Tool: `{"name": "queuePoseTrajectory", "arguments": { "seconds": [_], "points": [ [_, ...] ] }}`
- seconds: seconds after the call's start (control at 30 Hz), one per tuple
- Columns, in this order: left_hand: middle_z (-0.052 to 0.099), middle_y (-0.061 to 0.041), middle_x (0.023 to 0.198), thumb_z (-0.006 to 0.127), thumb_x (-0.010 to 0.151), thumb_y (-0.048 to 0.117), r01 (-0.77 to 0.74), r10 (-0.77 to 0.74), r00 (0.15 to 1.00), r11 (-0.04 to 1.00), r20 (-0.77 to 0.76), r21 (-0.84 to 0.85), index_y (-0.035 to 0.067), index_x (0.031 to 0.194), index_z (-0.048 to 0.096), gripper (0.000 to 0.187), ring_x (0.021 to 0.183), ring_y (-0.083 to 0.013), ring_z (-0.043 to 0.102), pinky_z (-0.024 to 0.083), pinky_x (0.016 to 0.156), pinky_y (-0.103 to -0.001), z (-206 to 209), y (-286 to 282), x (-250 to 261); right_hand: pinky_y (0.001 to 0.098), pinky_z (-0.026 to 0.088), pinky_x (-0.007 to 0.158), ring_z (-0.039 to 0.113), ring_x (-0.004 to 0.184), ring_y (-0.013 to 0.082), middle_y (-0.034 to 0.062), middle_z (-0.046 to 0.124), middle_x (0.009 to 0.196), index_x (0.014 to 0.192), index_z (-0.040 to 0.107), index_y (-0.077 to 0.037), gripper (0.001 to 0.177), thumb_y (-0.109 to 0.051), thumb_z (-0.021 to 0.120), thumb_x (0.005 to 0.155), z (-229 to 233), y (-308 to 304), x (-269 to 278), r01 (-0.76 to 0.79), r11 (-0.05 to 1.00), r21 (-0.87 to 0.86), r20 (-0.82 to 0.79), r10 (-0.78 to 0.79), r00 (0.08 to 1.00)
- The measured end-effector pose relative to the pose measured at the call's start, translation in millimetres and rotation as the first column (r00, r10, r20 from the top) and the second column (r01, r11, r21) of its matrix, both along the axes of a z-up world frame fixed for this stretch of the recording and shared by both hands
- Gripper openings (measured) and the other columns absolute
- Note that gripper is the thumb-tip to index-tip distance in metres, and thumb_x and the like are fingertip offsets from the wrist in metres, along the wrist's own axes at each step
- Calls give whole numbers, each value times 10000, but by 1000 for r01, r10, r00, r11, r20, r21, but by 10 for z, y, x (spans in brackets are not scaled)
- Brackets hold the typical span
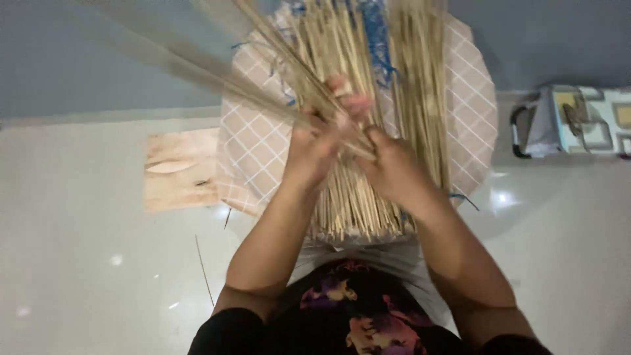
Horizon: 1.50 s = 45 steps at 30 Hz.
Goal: Bundling and tying thin bamboo sticks using plastic strips
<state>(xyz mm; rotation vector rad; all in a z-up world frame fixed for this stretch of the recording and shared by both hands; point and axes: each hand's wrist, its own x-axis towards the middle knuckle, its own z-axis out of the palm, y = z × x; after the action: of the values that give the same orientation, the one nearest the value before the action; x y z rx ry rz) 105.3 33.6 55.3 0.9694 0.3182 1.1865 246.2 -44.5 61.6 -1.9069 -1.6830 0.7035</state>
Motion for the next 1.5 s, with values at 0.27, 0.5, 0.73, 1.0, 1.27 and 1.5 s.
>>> {"name": "queuePoseTrajectory", "arguments": {
  "seconds": [0.27,0.5,0.73,1.0,1.27,1.5],
  "points": [
    [375,66,559,508,976,606,-205,230,973,899,19,-387,213,691,428,492,406,-93,410,388,398,-216,-61,26,-253,461,486,539,705,650,465,297,699,759,1080,616,27,192,-128,639,968,-320,-66,-218,-250,966,70,-300,260,918],
    [279,112,490,481,1035,547,-227,286,957,847,54,-481,232,612,342,545,351,-65,298,273,347,-194,-25,1,-504,596,580,663,730,811,534,376,678,1189,1329,567,90,435,-169,628,985,12,-72,-288,-352,936,-29,-241,335,911],
    [240,86,531,615,990,470,-166,255,964,806,79,-568,220,650,327,511,390,-69,317,327,403,-207,-100,-145,-415,529,549,562,711,754,525,327,727,941,1147,643,59,277,-175,648,998,-270,-34,-378,-287,948,137,-57,297,953],
    [382,28,543,648,993,437,-307,357,934,835,24,-456,183,693,441,444,487,-149,540,594,646,-350,-308,-374,-353,473,509,481,706,587,440,266,740,805,1230,625,49,339,-182,654,983,-631,-77,-324,-364,892,269,149,335,930],
    [295,11,533,466,986,648,-326,362,932,841,0,-432,176,706,404,552,375,-140,338,382,359,-278,-323,-337,-520,487,492,495,679,573,485,294,698,713,1098,626,38,243,-184,571,1015,-456,-204,-460,-412,896,166,-310,444,841],
    [229,72,547,602,1035,398,-269,316,948,860,39,-434,218,863,397,323,379,-90,240,300,351,-242,-285,-417,-552,450,482,502,635,537,454,266,684,682,1096,633,41,190,-105,565,995,-498,-210,-475,-420,893,160,-345,450,824]
  ]
}}
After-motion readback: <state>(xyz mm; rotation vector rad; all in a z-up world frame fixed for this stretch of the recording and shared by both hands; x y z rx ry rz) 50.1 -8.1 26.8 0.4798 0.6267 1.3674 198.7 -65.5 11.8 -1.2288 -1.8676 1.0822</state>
